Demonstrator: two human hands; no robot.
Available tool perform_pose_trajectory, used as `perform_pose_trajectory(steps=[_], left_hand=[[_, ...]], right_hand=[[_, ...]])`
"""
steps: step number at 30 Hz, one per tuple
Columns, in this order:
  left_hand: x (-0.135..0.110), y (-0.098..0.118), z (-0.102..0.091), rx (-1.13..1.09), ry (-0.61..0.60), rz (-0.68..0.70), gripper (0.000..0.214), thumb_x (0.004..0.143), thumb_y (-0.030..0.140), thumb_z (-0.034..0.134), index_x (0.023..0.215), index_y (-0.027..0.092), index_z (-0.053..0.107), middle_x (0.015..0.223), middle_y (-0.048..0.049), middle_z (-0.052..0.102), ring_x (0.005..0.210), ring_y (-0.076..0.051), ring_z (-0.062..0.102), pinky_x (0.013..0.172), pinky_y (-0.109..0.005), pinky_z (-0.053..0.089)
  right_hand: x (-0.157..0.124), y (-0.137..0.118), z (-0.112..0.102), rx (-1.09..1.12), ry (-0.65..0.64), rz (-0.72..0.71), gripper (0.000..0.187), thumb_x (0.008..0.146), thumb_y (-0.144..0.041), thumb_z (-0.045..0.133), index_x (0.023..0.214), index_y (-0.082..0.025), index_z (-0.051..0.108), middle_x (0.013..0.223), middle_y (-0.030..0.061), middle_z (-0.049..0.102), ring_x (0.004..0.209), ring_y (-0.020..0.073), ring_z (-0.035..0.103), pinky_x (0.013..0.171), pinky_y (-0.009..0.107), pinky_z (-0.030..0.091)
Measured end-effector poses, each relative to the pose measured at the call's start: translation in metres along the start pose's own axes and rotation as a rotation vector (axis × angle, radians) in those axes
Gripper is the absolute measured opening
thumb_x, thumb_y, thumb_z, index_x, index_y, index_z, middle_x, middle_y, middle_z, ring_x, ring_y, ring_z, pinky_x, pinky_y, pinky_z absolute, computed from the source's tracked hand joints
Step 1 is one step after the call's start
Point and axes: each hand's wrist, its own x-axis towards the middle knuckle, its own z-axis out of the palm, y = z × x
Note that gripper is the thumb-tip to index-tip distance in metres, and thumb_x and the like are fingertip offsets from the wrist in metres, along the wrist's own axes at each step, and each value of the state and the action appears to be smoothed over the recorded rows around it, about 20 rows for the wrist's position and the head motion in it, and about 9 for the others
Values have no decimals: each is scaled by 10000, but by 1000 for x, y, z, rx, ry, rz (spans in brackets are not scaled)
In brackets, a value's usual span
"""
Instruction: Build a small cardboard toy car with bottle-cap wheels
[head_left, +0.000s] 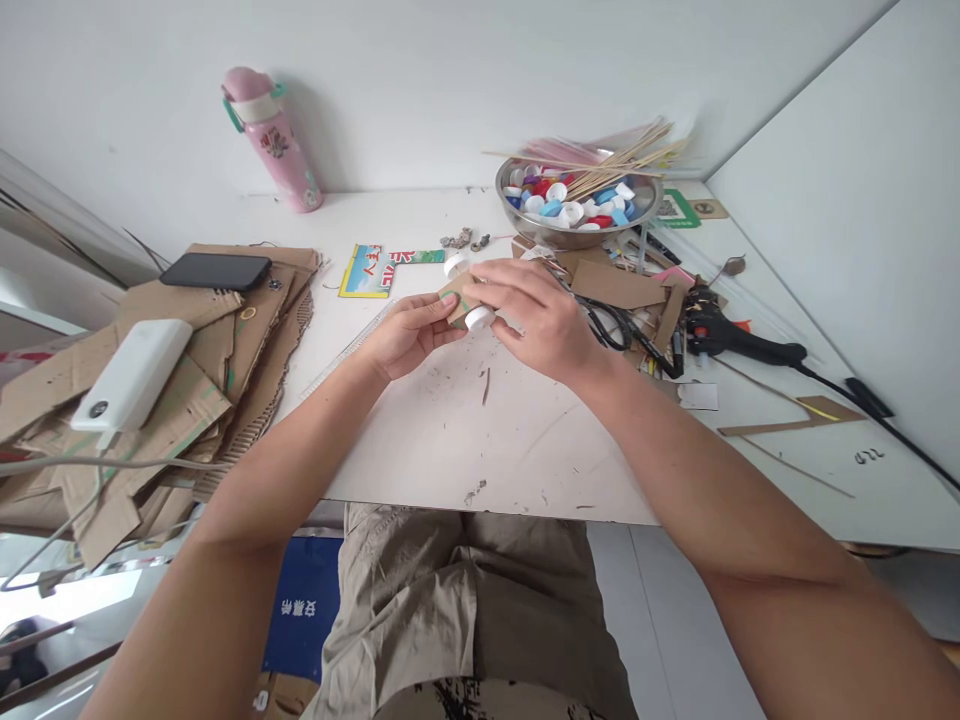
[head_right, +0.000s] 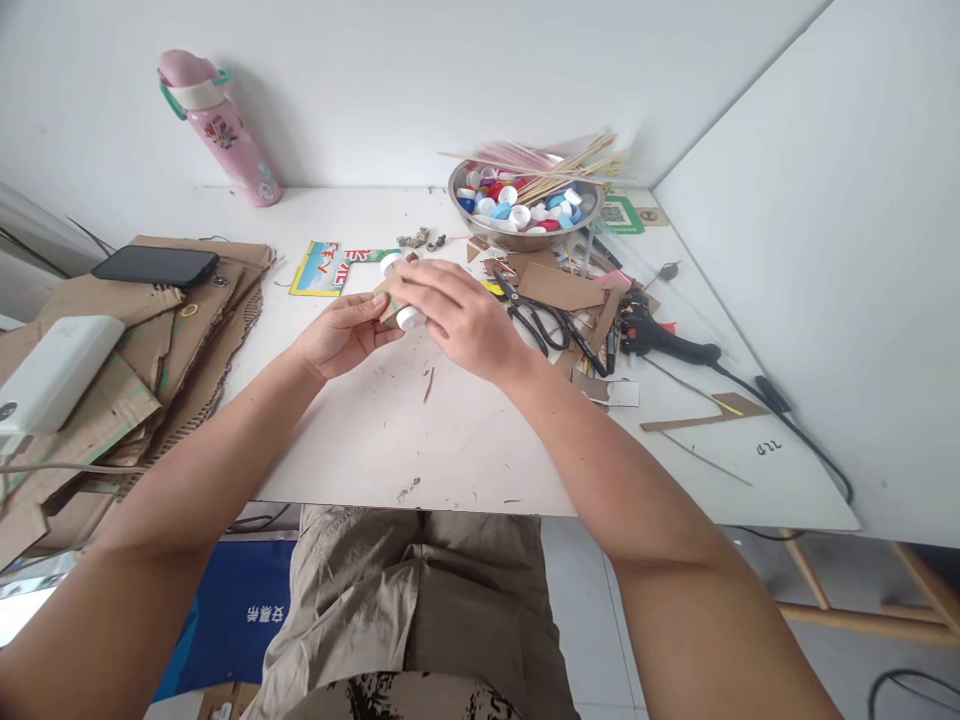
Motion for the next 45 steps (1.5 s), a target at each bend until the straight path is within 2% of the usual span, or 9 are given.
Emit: perform_pose_trajectory(steps=[4, 8, 11, 15, 22, 29, 33, 41, 45], left_hand=[[0, 3, -4, 15, -7, 17, 186, 967, 343, 913, 983, 188, 813, 1054, -51, 855, 1020, -190, 852, 1133, -409, 701], [-2, 4, -1, 2, -23, -2, 149, 967, 292, 902, 1002, 171, 823, 1086, -87, 877, 1045, -227, 874, 1150, -472, 721], [-2, 3, 1, -17, -9, -15, 128, 984, 249, 874, 1066, 160, 834, 1133, -106, 886, 1134, -257, 880, 1180, -490, 714], [-1, 0, 1, -34, 10, -31, 178, 1017, 238, 850, 1172, 152, 850, 1120, -107, 894, 1155, -260, 883, 1162, -458, 721], [-3, 1, 4, -86, -5, -62, 142, 1035, 229, 853, 1135, 128, 854, 984, -78, 878, 1070, -230, 888, 1143, -410, 714], [-6, -3, 15, -53, -46, 6, 163, 1005, 303, 917, 983, 165, 834, 732, 13, 742, 817, -155, 815, 882, -258, 716], [-8, -3, 18, -50, -40, 40, 278, 992, 310, 933, 831, 159, 765, 716, 32, 656, 741, -122, 717, 814, -242, 656], [-5, -4, 16, -35, -38, 109, 428, 899, 362, 1019, 718, 169, 683, 767, 26, 680, 680, -87, 646, 656, -188, 559], [-3, -5, 14, -38, -25, 60, 331, 922, 336, 1000, 794, 160, 750, 752, 19, 718, 671, -93, 679, 661, -185, 574]], right_hand=[[-1, -3, -10, 54, 7, 70, 513, 1004, -313, 703, 1509, -353, 783, 1542, 69, 809, 1454, 363, 744, 1306, 636, 575], [0, -10, -7, 117, 33, 152, 340, 1067, -430, 691, 1350, -346, 859, 1423, 74, 861, 1378, 346, 782, 1250, 602, 616], [1, -13, -1, 133, 73, 166, 265, 1079, -413, 700, 1246, -340, 893, 1372, 78, 877, 1340, 337, 800, 1239, 601, 618], [1, -14, 2, 145, 103, 193, 177, 1019, -351, 808, 1167, -336, 903, 1318, 74, 891, 1294, 343, 821, 1223, 613, 622], [3, -15, -2, 210, 121, 130, 85, 999, -308, 859, 1080, -308, 884, 1258, 59, 905, 1236, 315, 845, 1168, 550, 648], [2, -16, 1, 188, 70, 188, 69, 955, -307, 893, 1012, -312, 853, 1228, 51, 887, 1202, 327, 831, 1159, 585, 643], [1, -17, 4, 163, 51, 175, 45, 968, -307, 861, 1006, -300, 838, 1226, 60, 875, 1204, 322, 816, 1171, 592, 634], [-2, -17, 14, 70, 49, 189, 33, 992, -317, 824, 988, -303, 794, 1200, 65, 870, 1194, 326, 795, 1152, 592, 630], [1, -19, 10, 49, 14, 206, 24, 1004, -316, 808, 1018, -298, 800, 1209, 72, 874, 1210, 323, 795, 1153, 557, 623]])
